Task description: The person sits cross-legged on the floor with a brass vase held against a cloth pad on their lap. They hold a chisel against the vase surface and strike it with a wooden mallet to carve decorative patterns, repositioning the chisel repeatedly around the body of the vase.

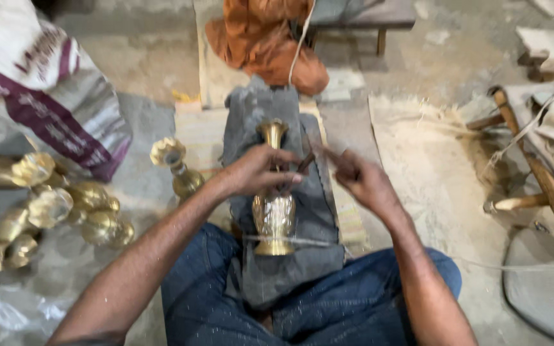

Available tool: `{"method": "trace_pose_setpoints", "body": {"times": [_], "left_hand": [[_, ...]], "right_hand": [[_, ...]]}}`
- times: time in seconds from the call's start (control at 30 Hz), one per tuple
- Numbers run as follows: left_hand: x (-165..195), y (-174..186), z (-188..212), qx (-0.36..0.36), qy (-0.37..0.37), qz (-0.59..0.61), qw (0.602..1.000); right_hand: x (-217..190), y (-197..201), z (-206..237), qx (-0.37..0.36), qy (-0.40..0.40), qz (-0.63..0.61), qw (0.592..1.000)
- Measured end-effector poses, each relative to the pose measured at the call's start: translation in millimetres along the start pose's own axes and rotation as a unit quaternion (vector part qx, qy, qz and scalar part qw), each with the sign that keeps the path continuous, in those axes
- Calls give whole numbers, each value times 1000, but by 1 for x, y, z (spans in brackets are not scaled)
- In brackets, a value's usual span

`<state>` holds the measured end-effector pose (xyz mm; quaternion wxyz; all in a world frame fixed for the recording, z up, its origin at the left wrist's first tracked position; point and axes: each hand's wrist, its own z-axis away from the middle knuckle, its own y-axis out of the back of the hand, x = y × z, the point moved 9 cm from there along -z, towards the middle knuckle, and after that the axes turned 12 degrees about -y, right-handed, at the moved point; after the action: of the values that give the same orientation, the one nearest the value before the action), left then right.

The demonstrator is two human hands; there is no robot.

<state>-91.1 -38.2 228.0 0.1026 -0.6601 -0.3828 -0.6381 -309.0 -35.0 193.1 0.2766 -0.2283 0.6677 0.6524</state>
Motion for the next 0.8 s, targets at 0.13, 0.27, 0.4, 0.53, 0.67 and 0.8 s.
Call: {"method": "trace_pose_setpoints", "body": {"times": [0.13,0.27,0.4,0.53,0.67,0.8], "left_hand": [[0,-1,2,2,-2,17,1000],[-2,0,3,1,10,-6,1000],[3,-3,6,3,-9,5,1000],[5,-3,8,7,12,17,1000],[17,-4,11,6,-14,-6,1000],[17,-5,14,11,1,-18,1000]], "right_hand": [[-20,13,6,33,37,-66,997],[-37,19,11,24,71,20,997],[-34,36,14,67,52,-75,994],[-34,23,16,38,53,51,997],[-36,23,18,32,42,-76,996],[-29,18,25,35,-23,33,999]]}}
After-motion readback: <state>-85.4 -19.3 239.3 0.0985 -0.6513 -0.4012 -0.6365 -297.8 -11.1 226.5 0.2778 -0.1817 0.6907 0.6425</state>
